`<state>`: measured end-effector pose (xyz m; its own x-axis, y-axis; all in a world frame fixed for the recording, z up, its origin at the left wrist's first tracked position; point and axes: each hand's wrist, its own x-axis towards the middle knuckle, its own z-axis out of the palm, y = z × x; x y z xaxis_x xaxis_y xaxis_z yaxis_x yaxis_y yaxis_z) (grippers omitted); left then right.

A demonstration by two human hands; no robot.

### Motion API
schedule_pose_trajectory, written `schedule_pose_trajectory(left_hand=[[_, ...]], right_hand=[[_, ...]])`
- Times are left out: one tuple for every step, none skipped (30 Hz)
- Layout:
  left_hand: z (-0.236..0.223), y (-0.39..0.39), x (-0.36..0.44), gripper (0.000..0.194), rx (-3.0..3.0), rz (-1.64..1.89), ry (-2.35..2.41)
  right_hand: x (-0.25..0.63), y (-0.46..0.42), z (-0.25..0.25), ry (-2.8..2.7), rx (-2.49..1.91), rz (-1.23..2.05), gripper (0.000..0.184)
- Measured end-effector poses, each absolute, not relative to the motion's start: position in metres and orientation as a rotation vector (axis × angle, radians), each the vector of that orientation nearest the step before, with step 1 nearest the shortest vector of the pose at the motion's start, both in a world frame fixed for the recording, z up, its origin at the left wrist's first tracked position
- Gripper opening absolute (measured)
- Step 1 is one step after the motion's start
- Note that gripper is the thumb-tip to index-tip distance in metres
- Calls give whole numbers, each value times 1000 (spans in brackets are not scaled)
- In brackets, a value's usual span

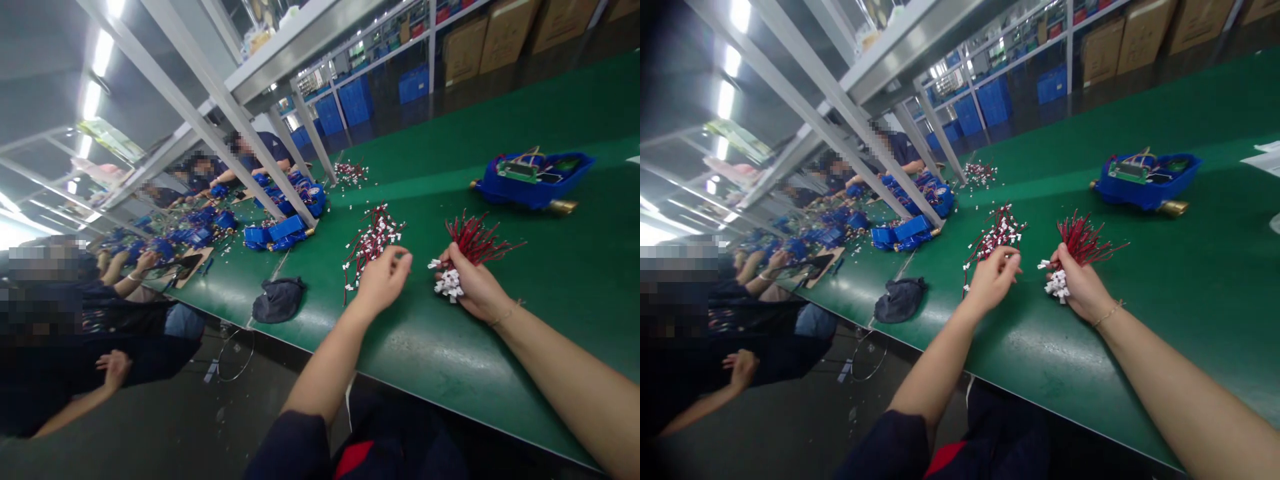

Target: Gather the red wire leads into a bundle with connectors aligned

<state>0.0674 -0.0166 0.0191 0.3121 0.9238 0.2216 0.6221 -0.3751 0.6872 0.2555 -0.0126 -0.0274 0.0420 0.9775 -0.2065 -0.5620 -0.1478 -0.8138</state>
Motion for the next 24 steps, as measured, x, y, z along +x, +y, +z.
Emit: schedule_pose_trajectory(left_hand=[[23,-8,56,32,2115,814,1485],[25,0,47,32,2143,761,1589],[25,7,40,32,2178,686,1660],[23,11,37,32,2211,609,1698],[19,13,36,30,2234,551,1709],[14,14,36,26,2244,530,1709],[9,13,37,19,2244,544,1711],[5,11,38,13,2237,580,1720],[2,9,37,11,2226,626,1735],[1,7,35,12,2211,681,1751],[1,5,32,13,2191,741,1765],[4,4,29,14,2167,804,1779],[8,3,25,16,2142,869,1790],[12,2,24,18,2117,932,1798],[16,1,24,21,2094,990,1799],[20,-1,27,23,2077,1038,1791],[22,-3,33,24,2072,1071,1756],[23,-6,41,24,2085,1088,1686],[22,-10,51,23,2119,1081,1583],[19,-15,62,22,2171,1052,1455],[15,-20,73,21,2232,1006,1317],[11,-25,83,20,2293,951,1190],[6,-29,90,20,2351,893,1086],[2,-33,96,21,2399,835,1008]], right_hand=[[258,-10,-28,-569,-925,1489,51],[260,-8,-29,-538,-916,1491,50],[262,-5,-29,-506,-905,1496,48],[265,-4,-29,-474,-892,1506,46],[267,-2,-29,-443,-879,1518,43],[269,-1,-29,-414,-869,1530,41],[270,0,-29,-389,-858,1541,39],[272,1,-29,-369,-848,1551,36],[272,2,-30,-352,-839,1557,34],[273,3,-30,-338,-829,1561,33],[273,3,-29,-326,-819,1563,32],[272,3,-29,-316,-807,1565,32],[271,3,-29,-310,-792,1573,32],[270,2,-28,-311,-774,1589,33],[269,1,-27,-319,-754,1613,34],[268,0,-26,-333,-734,1643,35],[267,-2,-25,-353,-717,1672,36],[266,-4,-25,-376,-707,1697,37],[265,-6,-24,-401,-705,1718,37],[265,-8,-24,-426,-711,1737,37],[265,-11,-23,-453,-725,1757,38],[264,-12,-23,-480,-743,1778,41],[264,-14,-24,-504,-765,1799,42],[264,-15,-24,-521,-785,1814,43]])
